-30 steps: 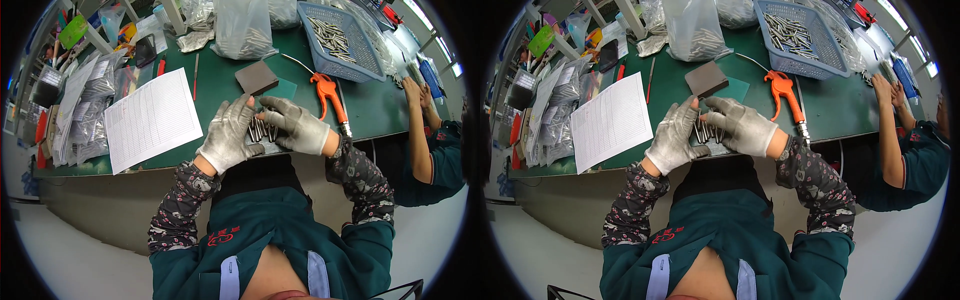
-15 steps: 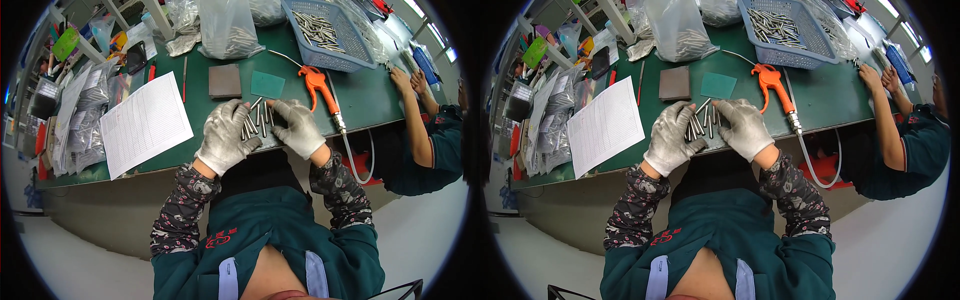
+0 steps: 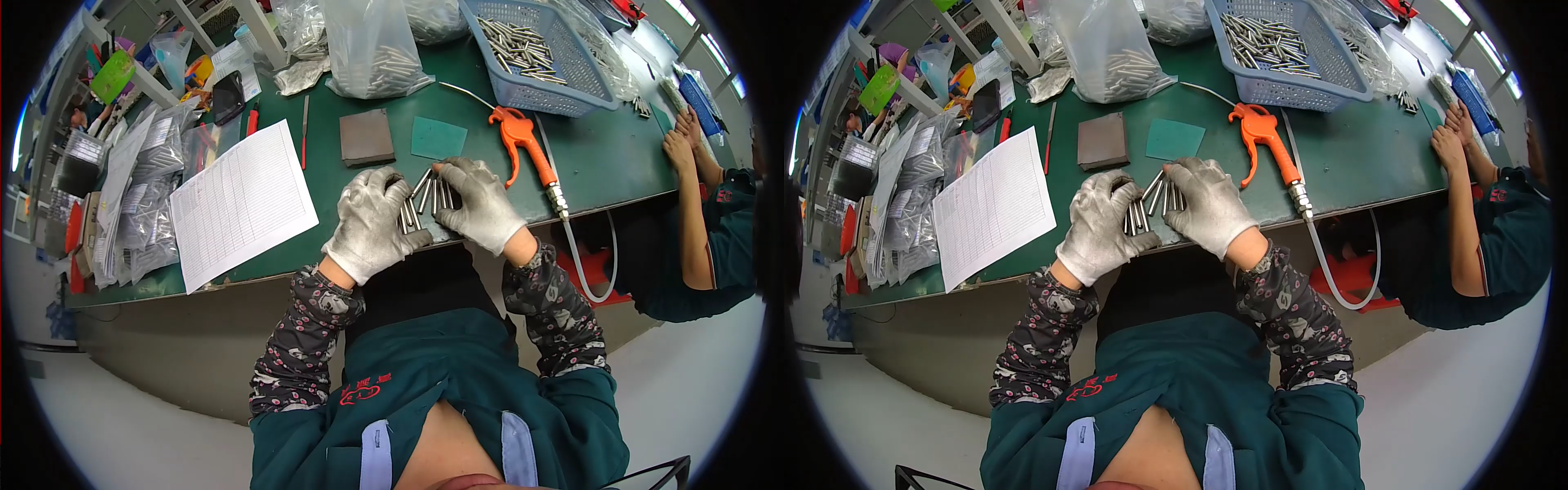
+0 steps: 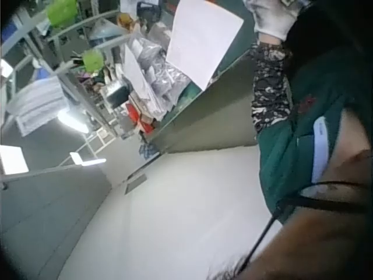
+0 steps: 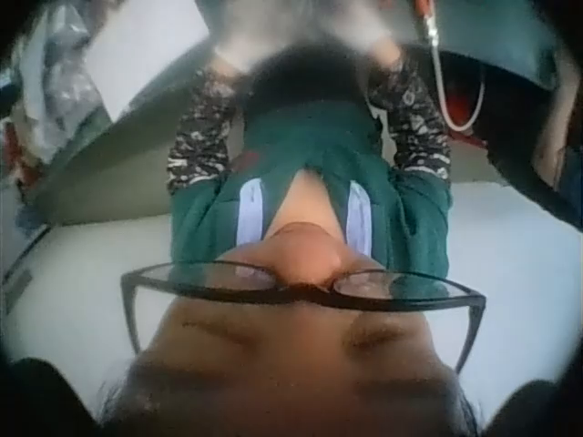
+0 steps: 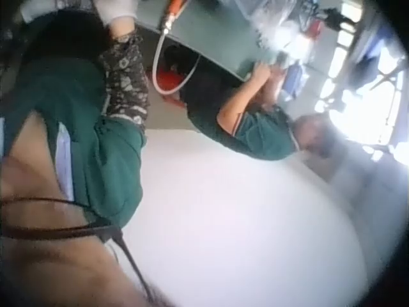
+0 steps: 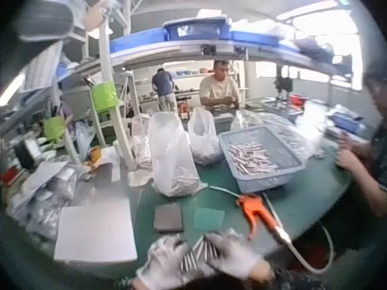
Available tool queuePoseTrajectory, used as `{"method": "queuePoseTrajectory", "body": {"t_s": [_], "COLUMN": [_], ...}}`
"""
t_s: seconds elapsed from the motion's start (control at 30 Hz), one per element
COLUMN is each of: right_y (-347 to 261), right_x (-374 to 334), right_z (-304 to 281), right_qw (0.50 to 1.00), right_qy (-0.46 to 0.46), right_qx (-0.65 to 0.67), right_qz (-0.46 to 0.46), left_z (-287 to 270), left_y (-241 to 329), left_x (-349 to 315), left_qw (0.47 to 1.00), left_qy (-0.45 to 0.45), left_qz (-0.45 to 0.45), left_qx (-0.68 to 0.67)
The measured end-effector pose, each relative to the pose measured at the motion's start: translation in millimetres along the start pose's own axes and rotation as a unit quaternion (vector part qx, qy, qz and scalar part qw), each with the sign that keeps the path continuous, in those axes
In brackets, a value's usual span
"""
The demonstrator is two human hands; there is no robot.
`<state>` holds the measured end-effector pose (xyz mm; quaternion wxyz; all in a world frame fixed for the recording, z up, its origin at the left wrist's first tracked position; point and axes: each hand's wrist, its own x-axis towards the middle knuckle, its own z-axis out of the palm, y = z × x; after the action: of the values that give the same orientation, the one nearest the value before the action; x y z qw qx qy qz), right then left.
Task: Sorting, aligning, and cleaning small cylindrical metal pins using an air blow gun at a factory workbench.
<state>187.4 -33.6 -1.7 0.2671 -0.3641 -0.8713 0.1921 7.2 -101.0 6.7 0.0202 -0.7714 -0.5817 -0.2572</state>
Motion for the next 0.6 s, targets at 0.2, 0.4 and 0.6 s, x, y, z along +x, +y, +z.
{"method": "queuePoseTrajectory", "body": {"t_s": [0.2,0.4,0.6], "right_y": [-8,-11,-3], "right_x": [3,3,-1], "right_z": [-6,-6,-14], "right_qw": [1.000,0.999,0.999], "right_qy": [-0.001,-0.007,-0.025], "right_qx": [-0.019,-0.034,-0.025], "right_qz": [-0.006,0.015,0.014], "left_z": [-2,0,6], "left_y": [0,-1,8], "left_x": [0,4,9], "left_qw": [1.000,1.000,0.999], "left_qy": [-0.014,-0.021,-0.007], "left_qz": [-0.003,-0.017,-0.047], "left_qx": [-0.008,0.015,0.011]}}
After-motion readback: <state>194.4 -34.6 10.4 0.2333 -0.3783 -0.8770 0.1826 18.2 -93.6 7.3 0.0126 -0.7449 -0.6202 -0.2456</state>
